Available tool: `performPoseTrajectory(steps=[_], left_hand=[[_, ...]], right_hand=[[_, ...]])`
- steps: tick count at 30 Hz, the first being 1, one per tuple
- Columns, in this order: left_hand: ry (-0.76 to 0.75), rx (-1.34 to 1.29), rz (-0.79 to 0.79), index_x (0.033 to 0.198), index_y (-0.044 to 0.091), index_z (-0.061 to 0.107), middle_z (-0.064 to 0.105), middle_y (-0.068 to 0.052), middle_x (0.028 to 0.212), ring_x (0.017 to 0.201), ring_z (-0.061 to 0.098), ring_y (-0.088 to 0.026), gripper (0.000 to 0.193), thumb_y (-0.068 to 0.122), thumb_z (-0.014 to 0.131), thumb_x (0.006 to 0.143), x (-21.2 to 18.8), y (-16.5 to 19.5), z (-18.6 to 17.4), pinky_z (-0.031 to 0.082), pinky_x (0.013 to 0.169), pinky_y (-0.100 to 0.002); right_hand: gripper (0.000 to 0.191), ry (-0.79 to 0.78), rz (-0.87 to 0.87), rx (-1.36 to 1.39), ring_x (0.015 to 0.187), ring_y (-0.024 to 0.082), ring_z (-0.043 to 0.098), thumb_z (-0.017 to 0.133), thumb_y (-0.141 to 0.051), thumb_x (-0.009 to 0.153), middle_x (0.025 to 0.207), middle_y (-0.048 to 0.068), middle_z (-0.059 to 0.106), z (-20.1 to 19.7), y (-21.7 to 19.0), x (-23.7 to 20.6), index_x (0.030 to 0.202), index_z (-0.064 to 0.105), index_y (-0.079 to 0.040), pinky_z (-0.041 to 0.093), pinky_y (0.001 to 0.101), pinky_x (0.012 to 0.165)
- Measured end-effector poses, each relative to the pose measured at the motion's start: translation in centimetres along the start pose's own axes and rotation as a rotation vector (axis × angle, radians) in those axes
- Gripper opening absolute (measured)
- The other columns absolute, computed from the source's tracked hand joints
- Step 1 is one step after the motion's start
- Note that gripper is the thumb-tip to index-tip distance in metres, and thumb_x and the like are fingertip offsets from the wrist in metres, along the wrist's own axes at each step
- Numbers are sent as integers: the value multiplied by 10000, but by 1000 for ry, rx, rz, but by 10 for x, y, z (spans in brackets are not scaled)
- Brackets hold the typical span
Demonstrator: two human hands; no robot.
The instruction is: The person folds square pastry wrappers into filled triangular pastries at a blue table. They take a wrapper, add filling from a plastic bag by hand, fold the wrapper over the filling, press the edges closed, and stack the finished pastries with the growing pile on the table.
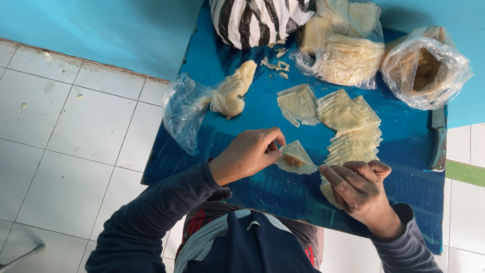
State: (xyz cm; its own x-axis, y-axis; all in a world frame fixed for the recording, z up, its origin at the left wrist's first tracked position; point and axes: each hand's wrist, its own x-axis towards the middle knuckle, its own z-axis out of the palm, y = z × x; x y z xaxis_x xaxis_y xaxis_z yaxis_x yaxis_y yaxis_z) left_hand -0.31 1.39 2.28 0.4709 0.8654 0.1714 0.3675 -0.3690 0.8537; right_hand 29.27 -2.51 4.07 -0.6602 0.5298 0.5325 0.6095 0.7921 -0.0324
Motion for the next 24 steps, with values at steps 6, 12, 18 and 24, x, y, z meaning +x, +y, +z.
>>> performPoseTrajectory(steps=[6,12,18,24], left_hand=[[-23,29,-9,1073,34,618,739,-94,832,712,756,-208,202,103,727,918,2,0,-1,590,586,-326],[10,-4,8,1051,26,615,728,-107,819,710,748,-218,164,86,707,929,0,2,-2,569,585,-334],[46,-7,74,1050,28,594,708,-121,831,726,732,-252,154,70,692,939,-3,6,-2,557,606,-350],[83,-7,94,1054,43,604,710,-119,848,715,731,-256,117,79,674,967,-3,7,1,552,588,-352]], right_hand=[[480,5,-29,19,912,137,596,869,-132,757,1047,-45,742,1,-2,4,1211,715,-155,272,392,925],[370,69,96,16,931,178,616,802,-1,855,1071,-26,741,0,5,-13,1194,735,-132,294,374,992],[96,193,532,-233,910,212,628,631,-11,1068,1021,42,778,-36,56,-35,1081,708,-68,364,316,1026],[150,337,951,139,984,121,629,569,-133,1086,1069,-6,677,-53,119,8,1169,672,-62,445,287,958]])
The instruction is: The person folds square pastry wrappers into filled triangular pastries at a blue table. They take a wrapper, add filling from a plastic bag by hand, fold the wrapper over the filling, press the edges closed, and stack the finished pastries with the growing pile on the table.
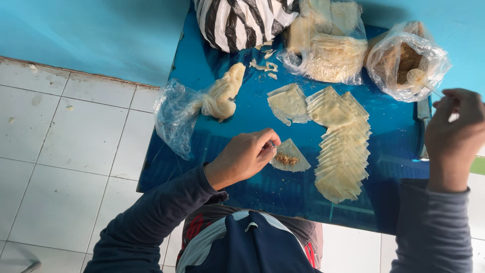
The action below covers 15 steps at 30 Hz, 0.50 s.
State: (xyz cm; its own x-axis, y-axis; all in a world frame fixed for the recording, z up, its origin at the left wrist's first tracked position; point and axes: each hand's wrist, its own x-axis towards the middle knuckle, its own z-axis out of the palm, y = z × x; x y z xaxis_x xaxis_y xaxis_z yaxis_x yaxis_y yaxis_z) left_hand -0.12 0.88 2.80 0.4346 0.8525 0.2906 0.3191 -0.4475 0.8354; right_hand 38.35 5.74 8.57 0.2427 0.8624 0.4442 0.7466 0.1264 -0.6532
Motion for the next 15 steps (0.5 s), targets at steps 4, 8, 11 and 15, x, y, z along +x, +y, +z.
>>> performPoseTrajectory(steps=[4,8,11,15], left_hand=[[1,1,36,1077,39,598,694,-124,828,711,722,-269,141,81,673,964,-1,1,-1,539,584,-354],[-17,25,38,1096,39,597,695,-124,823,714,724,-271,158,81,676,966,-2,1,0,536,585,-357],[-4,27,66,1107,43,595,719,-127,900,757,737,-277,160,70,670,968,-1,1,1,553,600,-353],[-5,50,73,1116,55,603,737,-124,940,786,743,-287,168,59,671,962,-1,2,2,563,616,-355]], right_hand=[[342,151,-649,-715,1069,328,638,820,-38,921,1153,170,660,13,-31,-11,1206,645,34,414,415,923],[376,-357,-877,-484,1030,332,627,834,-80,883,1154,177,639,18,-63,-49,1064,552,89,438,423,887],[409,-760,-768,-91,991,252,658,826,-194,735,1059,67,675,41,-75,-71,1115,689,-130,473,411,876],[354,-844,-724,-51,932,232,675,812,-174,783,1003,46,676,58,-76,-78,1112,690,-130,514,386,846]])
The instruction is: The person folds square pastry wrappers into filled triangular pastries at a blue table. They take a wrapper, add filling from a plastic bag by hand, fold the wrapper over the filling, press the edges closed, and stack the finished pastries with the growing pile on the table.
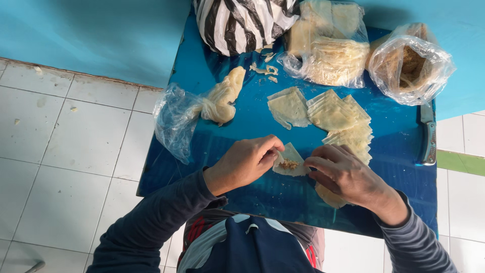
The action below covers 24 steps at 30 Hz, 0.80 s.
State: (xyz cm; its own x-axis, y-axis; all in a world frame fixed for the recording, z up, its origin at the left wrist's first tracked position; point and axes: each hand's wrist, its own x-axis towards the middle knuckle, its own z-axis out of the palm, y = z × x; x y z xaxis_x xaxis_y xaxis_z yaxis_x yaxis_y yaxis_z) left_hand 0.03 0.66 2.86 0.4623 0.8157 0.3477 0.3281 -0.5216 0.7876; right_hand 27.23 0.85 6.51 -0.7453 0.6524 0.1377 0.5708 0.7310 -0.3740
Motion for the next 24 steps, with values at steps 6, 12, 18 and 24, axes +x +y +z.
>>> performPoseTrajectory(steps=[6,12,18,24], left_hand=[[-53,-38,6,1115,57,597,709,-92,895,778,738,-250,199,43,690,941,0,1,1,568,636,-339],[-46,-53,13,1107,61,598,697,-80,888,783,730,-240,213,54,723,935,0,0,2,568,647,-334],[-41,-28,46,1114,62,600,702,-82,931,816,728,-242,230,52,736,928,-1,0,6,572,680,-344],[-44,-58,52,1115,61,592,714,-83,974,864,740,-250,247,74,752,927,-1,1,8,585,706,-346]], right_hand=[[366,13,-44,-122,860,237,675,794,-61,721,943,48,671,5,-1,-2,1072,701,-107,525,387,813],[348,67,-23,-5,861,249,695,768,19,733,982,61,710,9,-1,-2,1063,690,-60,543,375,808],[324,150,-10,122,937,296,713,729,15,816,1069,121,707,19,-9,1,1134,673,-13,580,375,789],[254,185,123,262,919,239,755,706,-15,916,1068,109,714,31,-14,3,1163,672,-63,611,331,713]])
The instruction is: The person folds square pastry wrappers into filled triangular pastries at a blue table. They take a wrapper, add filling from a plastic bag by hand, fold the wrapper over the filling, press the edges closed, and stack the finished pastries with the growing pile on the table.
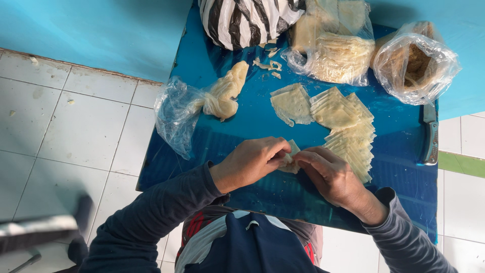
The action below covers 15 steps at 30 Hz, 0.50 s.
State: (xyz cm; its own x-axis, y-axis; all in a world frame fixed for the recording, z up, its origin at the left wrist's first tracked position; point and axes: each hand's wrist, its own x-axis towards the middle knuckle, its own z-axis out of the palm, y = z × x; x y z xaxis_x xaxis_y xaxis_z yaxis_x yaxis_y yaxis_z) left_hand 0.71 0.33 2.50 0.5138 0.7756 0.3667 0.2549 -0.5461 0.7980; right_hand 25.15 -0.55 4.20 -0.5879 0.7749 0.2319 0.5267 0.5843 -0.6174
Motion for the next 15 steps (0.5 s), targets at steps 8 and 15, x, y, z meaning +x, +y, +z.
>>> performPoseTrajectory(steps=[8,15], left_hand=[[-9,50,13,1107,70,597,714,-92,987,892,734,-280,256,105,764,916,0,-2,3,586,706,-370],[-2,89,14,1088,75,603,704,-109,1002,899,721,-318,255,88,769,896,0,-5,6,587,709,-395]], right_hand=[[256,63,-98,-57,956,229,729,727,-34,915,1062,71,719,8,4,0,1158,659,-73,578,354,785],[222,80,-18,-20,922,211,730,759,-68,899,1092,85,669,12,1,0,1105,678,-64,590,320,728]])
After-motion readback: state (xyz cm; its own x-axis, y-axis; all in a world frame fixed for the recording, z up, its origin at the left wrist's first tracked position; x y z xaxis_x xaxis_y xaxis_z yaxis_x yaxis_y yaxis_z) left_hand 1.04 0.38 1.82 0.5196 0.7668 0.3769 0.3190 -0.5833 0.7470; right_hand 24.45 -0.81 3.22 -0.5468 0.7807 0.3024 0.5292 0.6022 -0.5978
